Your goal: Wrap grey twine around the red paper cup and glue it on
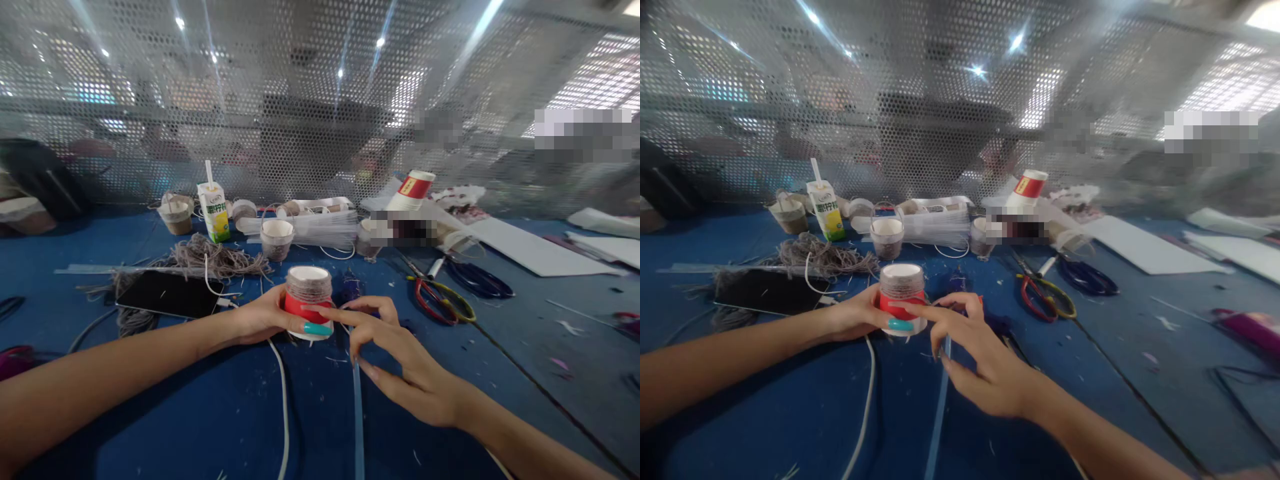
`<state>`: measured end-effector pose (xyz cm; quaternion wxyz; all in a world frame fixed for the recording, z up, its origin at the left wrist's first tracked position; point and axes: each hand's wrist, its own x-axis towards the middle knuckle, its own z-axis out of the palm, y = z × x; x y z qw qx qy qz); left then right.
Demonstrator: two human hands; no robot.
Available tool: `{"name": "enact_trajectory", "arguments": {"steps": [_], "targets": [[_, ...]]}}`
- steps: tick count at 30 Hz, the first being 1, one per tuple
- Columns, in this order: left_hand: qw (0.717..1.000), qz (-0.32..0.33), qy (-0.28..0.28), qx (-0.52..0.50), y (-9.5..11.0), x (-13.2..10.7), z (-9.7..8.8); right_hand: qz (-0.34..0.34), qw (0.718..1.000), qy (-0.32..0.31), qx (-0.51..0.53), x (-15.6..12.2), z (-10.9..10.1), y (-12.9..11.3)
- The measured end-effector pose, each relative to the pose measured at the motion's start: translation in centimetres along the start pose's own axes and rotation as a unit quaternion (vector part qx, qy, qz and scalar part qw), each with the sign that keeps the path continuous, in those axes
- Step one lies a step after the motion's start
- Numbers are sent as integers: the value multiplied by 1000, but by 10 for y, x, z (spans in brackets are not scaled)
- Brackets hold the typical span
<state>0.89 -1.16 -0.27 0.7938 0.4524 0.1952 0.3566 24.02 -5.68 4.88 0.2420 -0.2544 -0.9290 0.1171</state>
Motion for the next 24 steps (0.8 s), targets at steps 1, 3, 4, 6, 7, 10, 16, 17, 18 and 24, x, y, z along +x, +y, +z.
{"name": "enact_trajectory", "arguments": {"steps": [1, 3, 4, 6, 7, 10, 16, 17, 18, 24], "targets": [[1000, -1, 1, 1, 0, 0, 0, 6, 1000, -4, 1, 0, 0, 0], [1000, -5, 4, 0, 1, -1, 1, 11, 1000, -2, 2, 1, 1, 1], [1000, -7, 3, -3, 2, -1, 1, 12, 1000, 1, 3, 1, 1, 2], [1000, -13, -3, -17, 3, -1, 0, 17, 1000, 9, 7, 1, 0, 4], [1000, -15, -8, -26, 4, -1, 0, 19, 1000, 14, 10, 1, 0, 5], [998, -10, -28, -49, 3, -1, -3, 33, 999, 28, 18, 0, -1, 7], [997, -8, -32, -74, 0, -1, -7, 43, 993, 100, 38, -1, 2, 11], [997, -10, -31, -76, 0, -1, -8, 49, 991, 115, 46, -2, 2, 12], [997, -13, -30, -77, 0, -1, -8, 57, 988, 130, 55, -2, 3, 14], [996, -19, -27, -85, 2, -2, -8, 136, 955, 229, 135, -6, 6, 24]]}}
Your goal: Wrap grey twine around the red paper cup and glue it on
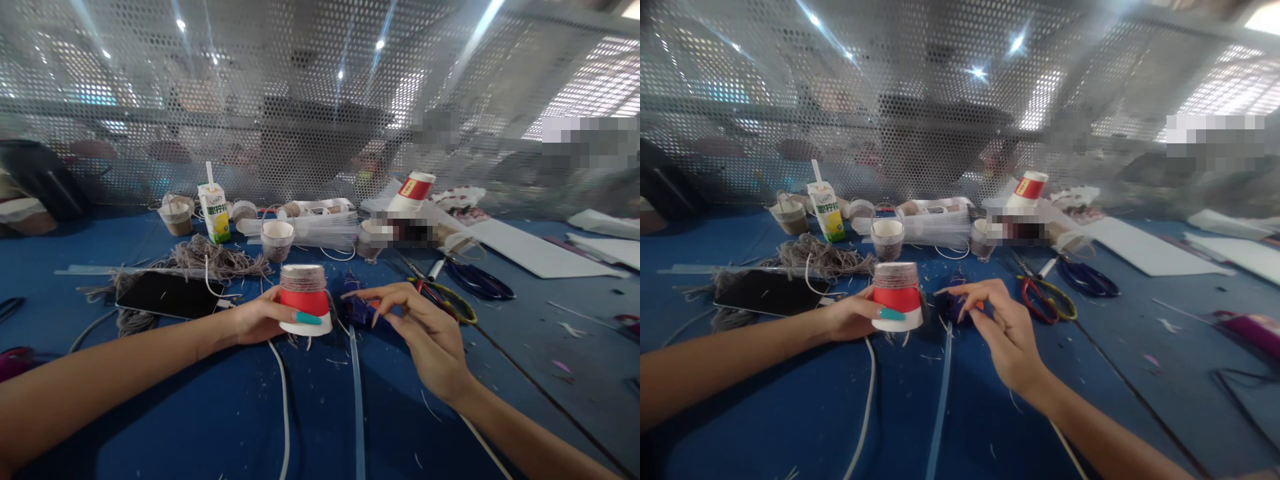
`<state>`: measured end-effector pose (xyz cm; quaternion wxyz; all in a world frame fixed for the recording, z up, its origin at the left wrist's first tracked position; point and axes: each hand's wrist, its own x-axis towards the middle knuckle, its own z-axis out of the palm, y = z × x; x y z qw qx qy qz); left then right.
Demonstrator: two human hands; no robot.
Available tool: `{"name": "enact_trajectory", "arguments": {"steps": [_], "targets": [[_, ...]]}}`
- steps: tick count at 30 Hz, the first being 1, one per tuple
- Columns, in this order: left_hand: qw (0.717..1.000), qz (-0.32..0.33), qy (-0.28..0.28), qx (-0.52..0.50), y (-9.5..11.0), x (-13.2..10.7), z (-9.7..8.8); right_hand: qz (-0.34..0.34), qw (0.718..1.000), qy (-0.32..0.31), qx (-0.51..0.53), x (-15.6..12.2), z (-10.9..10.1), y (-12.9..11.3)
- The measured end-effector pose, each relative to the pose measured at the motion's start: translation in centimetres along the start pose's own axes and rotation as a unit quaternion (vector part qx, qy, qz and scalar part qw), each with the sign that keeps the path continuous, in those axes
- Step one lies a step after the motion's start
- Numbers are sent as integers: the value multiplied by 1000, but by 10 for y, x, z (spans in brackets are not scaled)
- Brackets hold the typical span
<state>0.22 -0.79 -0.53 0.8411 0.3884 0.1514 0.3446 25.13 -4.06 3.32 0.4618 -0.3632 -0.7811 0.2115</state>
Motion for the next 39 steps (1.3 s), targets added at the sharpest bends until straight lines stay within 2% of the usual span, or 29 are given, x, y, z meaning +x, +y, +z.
{"name": "enact_trajectory", "arguments": {"steps": [2, 3, 7, 10, 14, 21, 24, 31, 36, 39], "targets": [[1000, -2, 2, -8, 0, 0, 0, 15, 999, 6, 49, -1, 0, 1], [1000, -3, 2, -11, 0, 1, 1, 17, 997, -12, 74, -2, 0, 0], [1000, -5, -15, -11, 0, 0, 1, 36, 981, -148, 121, -4, 1, -10], [1000, -5, -22, 7, 1, -1, 1, 75, 966, -202, 145, -4, 3, -16], [999, -2, -27, 20, 2, -3, 1, 96, 955, -219, 176, -4, 4, -14], [998, -5, -43, 42, 3, -4, 6, 103, 950, -258, 145, -5, 4, -16], [998, -11, -32, 56, 4, -4, 6, 86, 955, -250, 137, -4, 3, -19], [998, -25, -30, 39, 3, -5, 4, 86, 972, -165, 143, -2, 3, -17], [998, -34, -30, 34, 3, -5, 0, 124, 960, -88, 236, 4, 7, -13], [998, -32, -33, 35, 3, -5, 1, 143, 957, -57, 248, 7, 8, -9]]}}
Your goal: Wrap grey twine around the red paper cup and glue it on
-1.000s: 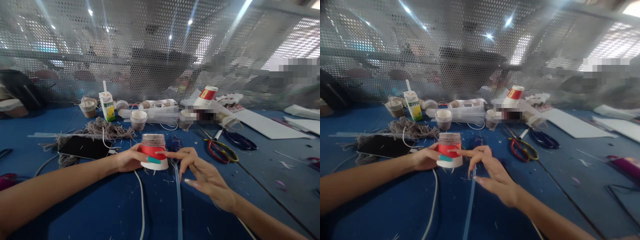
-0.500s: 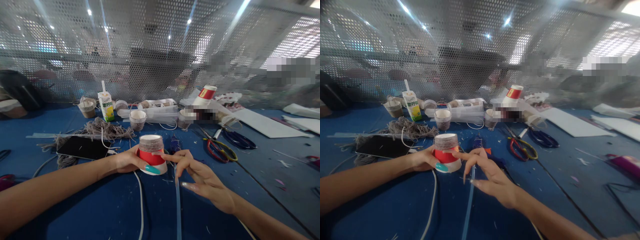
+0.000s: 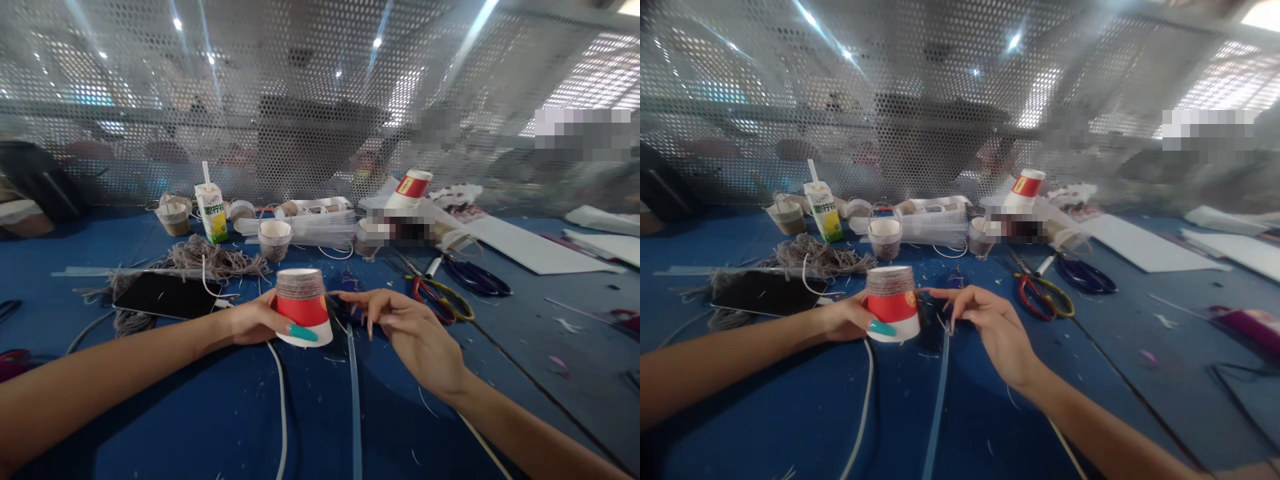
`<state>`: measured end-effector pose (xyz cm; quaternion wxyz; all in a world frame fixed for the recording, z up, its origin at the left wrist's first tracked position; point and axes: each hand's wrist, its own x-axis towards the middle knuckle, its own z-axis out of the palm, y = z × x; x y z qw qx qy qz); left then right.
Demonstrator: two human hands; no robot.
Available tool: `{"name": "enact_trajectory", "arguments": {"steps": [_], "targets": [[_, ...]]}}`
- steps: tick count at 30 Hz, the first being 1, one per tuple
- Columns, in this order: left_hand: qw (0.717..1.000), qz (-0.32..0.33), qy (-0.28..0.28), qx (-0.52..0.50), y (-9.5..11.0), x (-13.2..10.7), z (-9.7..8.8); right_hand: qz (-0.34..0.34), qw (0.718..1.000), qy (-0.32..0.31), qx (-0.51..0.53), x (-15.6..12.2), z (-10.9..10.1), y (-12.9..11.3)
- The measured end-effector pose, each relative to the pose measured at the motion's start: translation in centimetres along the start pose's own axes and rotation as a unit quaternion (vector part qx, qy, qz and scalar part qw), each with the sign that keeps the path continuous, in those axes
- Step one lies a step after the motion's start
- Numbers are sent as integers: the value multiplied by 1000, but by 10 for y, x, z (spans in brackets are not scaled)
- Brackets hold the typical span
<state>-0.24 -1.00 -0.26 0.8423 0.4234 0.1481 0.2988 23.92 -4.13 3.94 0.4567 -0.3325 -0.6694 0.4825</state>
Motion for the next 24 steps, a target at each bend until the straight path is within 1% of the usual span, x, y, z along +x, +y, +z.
{"name": "enact_trajectory", "arguments": {"steps": [2, 5, 7, 8, 9, 10, 12, 14, 16, 19, 21, 24], "targets": [[1000, 5, 2, 4, 1, 0, 2, -4, 999, 34, -10, 2, -2, 3], [1000, 18, 17, 13, 1, 2, 5, -37, 994, 96, -41, 4, -4, 7], [998, 39, 46, 19, 0, 4, 6, -76, 987, 127, -69, 3, -5, 8], [996, 51, 66, 22, -1, 5, 7, -95, 983, 129, -85, 2, -5, 8], [994, 61, 85, 25, -2, 6, 7, -110, 981, 118, -106, 0, -5, 7], [992, 67, 99, 30, -3, 7, 8, -122, 979, 93, -132, -2, -5, 6], [990, 67, 110, 49, -6, 8, 9, -147, 967, 7, -208, -7, -3, 1], [989, 71, 108, 74, -8, 9, 11, -177, 937, -84, -291, -11, 0, -4], [987, 78, 108, 95, -8, 9, 14, -197, 903, -147, -352, -13, 3, -8], [982, 80, 127, 117, -8, 9, 18, -188, 878, -186, -400, -14, 7, -10], [977, 79, 149, 130, -7, 9, 20, -188, 866, -195, -420, -14, 8, -9], [972, 84, 166, 142, -7, 9, 23, -190, 853, -205, -440, -14, 10, -9]]}}
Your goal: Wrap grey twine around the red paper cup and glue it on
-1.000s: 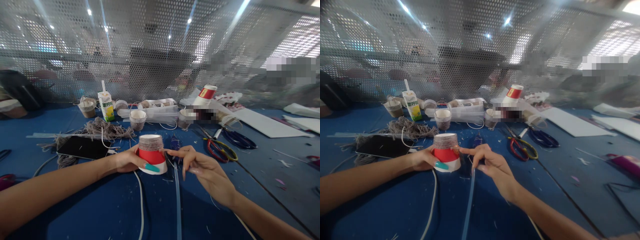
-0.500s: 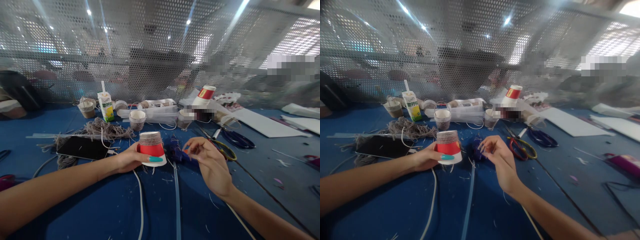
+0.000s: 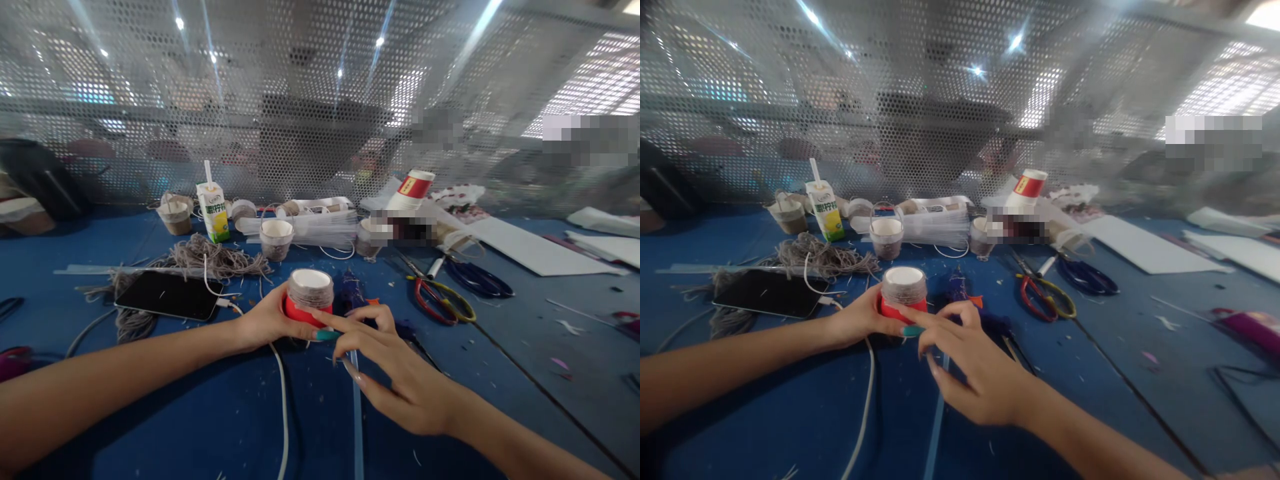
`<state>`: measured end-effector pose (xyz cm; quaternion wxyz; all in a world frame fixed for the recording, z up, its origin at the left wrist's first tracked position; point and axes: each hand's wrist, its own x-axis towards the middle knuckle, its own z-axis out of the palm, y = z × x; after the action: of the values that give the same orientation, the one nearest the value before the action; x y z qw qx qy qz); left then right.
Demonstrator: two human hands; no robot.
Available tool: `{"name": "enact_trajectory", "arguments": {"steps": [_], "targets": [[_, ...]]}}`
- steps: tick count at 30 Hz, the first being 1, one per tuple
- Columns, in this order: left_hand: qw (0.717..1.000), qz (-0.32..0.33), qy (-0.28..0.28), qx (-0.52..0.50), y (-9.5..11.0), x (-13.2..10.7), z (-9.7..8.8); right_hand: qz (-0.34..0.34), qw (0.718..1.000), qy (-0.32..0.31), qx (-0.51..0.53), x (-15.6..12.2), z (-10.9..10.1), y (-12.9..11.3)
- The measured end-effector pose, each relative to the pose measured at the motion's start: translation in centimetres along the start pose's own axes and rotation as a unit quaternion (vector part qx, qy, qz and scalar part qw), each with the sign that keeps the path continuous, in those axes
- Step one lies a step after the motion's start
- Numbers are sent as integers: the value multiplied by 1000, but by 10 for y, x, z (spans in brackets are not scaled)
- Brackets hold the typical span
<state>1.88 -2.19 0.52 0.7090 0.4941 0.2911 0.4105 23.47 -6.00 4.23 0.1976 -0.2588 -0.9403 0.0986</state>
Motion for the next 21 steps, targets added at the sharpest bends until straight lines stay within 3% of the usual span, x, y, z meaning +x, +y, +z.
{"name": "enact_trajectory", "arguments": {"steps": [4, 11, 21], "targets": [[999, 12, 33, 1, -3, 0, 3, 19, 999, -10, -24, 1, 0, -4], [997, 39, 72, 2, -9, 0, 2, -13, 998, 6, -56, 1, 0, -6], [995, 47, 82, 28, -10, 0, 4, -8, 995, -20, -93, 4, 10, -8]]}}
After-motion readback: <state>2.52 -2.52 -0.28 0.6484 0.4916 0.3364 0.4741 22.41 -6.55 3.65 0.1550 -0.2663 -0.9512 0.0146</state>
